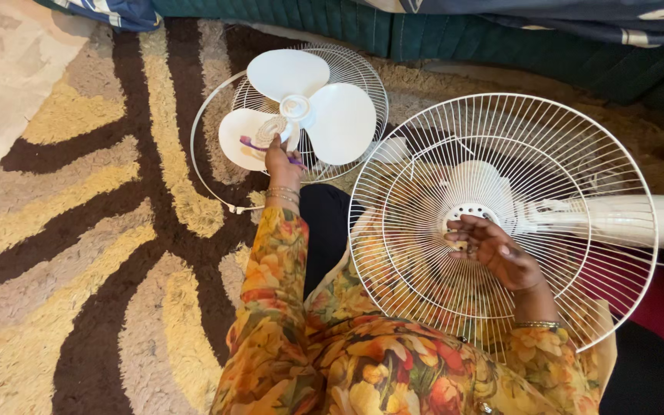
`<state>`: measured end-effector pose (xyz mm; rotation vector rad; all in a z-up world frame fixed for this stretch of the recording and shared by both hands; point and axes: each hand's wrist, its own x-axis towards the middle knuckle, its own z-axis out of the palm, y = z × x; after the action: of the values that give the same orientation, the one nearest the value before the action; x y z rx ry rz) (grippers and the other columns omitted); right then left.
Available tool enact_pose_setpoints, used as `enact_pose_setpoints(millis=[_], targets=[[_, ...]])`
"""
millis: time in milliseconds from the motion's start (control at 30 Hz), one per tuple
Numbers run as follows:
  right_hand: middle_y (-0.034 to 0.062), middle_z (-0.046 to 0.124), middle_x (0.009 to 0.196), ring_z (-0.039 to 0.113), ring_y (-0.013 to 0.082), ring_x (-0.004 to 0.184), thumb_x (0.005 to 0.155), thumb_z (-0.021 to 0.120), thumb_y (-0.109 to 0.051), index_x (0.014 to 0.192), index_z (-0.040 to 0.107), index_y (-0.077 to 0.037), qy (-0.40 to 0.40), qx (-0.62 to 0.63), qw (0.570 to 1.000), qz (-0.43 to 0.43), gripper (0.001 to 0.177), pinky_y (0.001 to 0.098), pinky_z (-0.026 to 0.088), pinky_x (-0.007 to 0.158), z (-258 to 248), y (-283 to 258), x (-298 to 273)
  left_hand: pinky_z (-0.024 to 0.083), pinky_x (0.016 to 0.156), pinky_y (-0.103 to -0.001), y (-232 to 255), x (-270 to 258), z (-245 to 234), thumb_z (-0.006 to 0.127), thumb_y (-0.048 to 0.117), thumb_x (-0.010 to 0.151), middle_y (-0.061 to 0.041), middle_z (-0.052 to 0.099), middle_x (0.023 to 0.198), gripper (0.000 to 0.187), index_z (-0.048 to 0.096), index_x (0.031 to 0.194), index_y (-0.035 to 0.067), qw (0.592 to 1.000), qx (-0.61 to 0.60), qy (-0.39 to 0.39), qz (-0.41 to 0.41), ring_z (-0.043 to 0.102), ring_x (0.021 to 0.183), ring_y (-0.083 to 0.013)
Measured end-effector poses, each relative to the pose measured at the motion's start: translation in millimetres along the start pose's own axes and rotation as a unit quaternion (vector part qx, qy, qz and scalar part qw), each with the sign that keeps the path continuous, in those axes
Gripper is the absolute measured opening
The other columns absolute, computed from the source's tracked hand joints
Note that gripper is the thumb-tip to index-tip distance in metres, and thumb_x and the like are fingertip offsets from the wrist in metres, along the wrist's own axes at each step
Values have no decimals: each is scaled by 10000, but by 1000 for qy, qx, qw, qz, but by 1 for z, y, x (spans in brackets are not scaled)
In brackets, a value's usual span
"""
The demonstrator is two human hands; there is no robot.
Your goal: The person disassembles a white pedestal fan, removing the front grille, fan blades, and rear grille. They then use a toothbrush to clean the fan blades, the motor housing, and the fan stand. The person sits on the floor during the task.
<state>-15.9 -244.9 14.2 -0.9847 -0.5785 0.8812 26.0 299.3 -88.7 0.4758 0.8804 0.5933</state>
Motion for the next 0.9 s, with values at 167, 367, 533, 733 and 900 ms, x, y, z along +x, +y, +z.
enact_pose_setpoints(millis=[167,367,533,733,900], targets=[[203,455,1563,508,388,1366,834,694,-568,1544,389,-85,-6,-19,1000,-3,912,608,417,1107,-3,4,2,360,414,-352,0,19,8,568,454,966,-4,424,583,396,694,996,80,998,52,-12,-45,491,489,-168],[208,536,1478,556,364,1317,874,673,-417,1495,477,-59,62,-54,997,3,743,558,451,1097,-2,9,6,368,456,-323,-11,23,13,556,385,983,18,579,677,282,659,1038,128,999,37,-6,-34,469,513,-163],[155,629,1376,658,306,1188,903,620,-193,1418,529,-68,157,-143,975,69,538,501,569,962,-4,20,11,397,463,-299,-20,20,8,590,320,981,16,457,655,208,635,994,117,999,24,-8,-39,510,519,-145],[109,694,1287,712,228,1106,970,608,-113,1357,582,-49,184,-187,964,40,393,373,596,918,-5,38,13,505,555,-263,-23,5,-4,622,172,962,5,660,811,92,607,1006,92,997,-52,-46,-30,462,539,-93],[106,724,1135,723,178,991,927,703,-131,1271,655,-21,249,-348,904,14,365,313,604,839,17,42,21,390,421,-223,-18,-85,-7,538,189,951,33,597,817,241,672,1117,76,980,-73,-165,-84,446,445,-63]])
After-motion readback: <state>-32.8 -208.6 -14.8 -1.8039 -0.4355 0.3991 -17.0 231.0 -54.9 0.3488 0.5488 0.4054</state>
